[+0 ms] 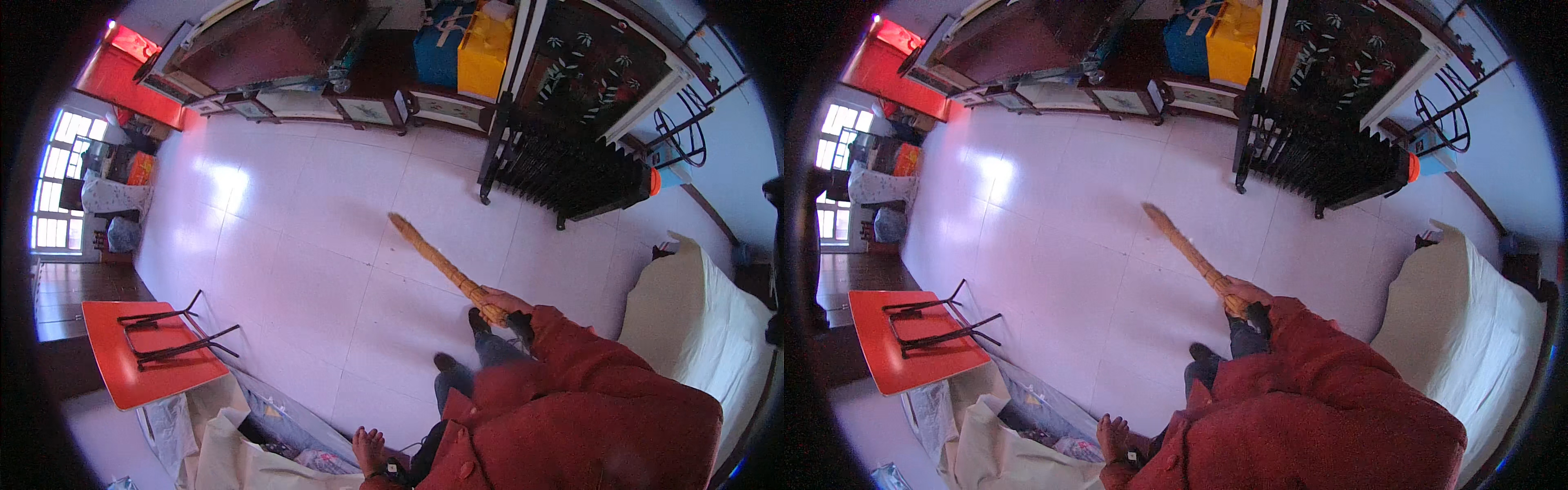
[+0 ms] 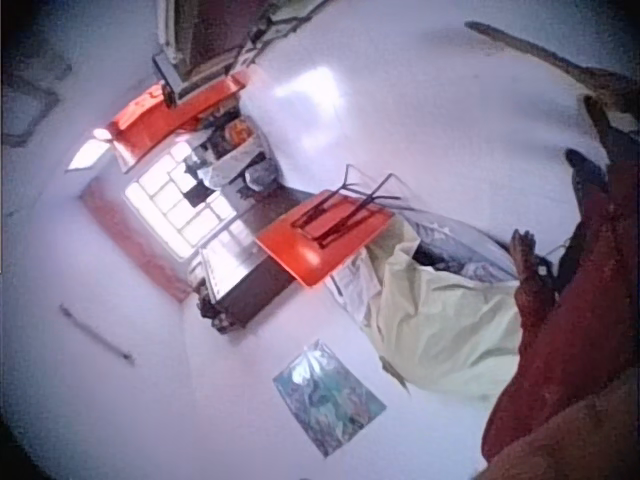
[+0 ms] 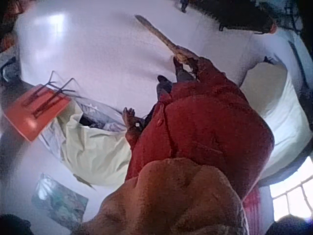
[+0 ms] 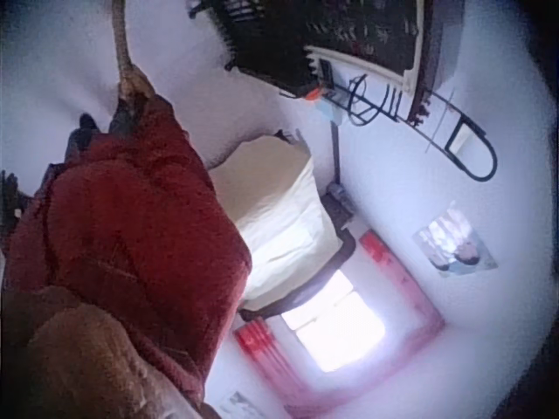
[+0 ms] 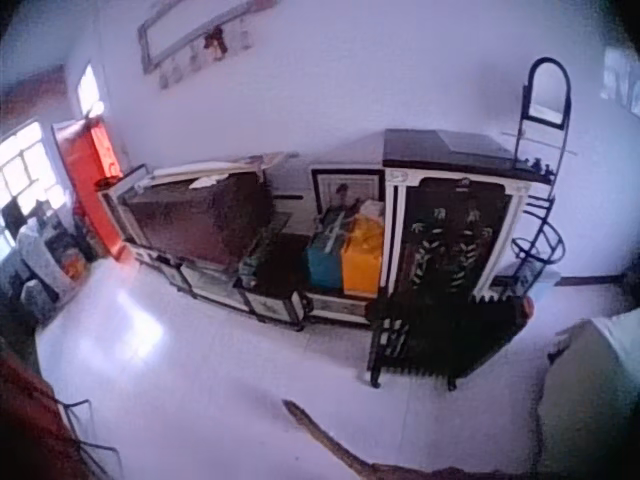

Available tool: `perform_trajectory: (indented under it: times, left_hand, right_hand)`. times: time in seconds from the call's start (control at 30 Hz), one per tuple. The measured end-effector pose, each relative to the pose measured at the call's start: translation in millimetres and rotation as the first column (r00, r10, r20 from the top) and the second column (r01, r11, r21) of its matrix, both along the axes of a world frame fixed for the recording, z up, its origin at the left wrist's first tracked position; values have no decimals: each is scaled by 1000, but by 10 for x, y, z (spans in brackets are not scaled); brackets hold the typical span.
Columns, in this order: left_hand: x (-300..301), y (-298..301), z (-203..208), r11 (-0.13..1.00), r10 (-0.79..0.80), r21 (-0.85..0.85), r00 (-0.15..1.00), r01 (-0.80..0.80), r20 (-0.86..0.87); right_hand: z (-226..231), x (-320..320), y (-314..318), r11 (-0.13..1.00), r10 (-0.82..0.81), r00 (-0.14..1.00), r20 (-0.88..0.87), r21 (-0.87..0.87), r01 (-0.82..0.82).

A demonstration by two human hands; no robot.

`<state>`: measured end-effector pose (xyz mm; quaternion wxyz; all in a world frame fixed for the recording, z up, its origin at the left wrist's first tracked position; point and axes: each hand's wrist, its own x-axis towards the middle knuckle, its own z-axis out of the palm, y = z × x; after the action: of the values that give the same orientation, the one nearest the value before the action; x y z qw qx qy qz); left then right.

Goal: The person sweeps the tiled floor with a broom, moving around furniture and a heater to cover different areas of the room. The person continues sweeping near a doorway and along the base of cabinets and a bed.

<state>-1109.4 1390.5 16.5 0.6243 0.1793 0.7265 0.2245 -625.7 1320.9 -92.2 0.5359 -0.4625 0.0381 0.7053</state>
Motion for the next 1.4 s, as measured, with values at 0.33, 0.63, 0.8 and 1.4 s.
perform_trajectory:
  times: [0.33,0.63,0.8,1.4]
  left_hand:
    - [-77,349,-434,996,21,-82,997,-14,76]
    - [-22,943,-381,996,50,-77,999,-48,21]
    - [-220,1164,-441,977,139,-155,989,-145,-48]
    - [393,1534,-757,858,431,-351,898,-375,93]
  right_hand:
    - [-44,276,-39,952,-91,987,134,-279,126]
    - [-618,-498,1021,939,323,834,447,-265,-221]
    - [-258,-453,1540,977,164,986,22,-140,-159]
    - [-143,2003,2953,976,-27,957,290,-199,88]
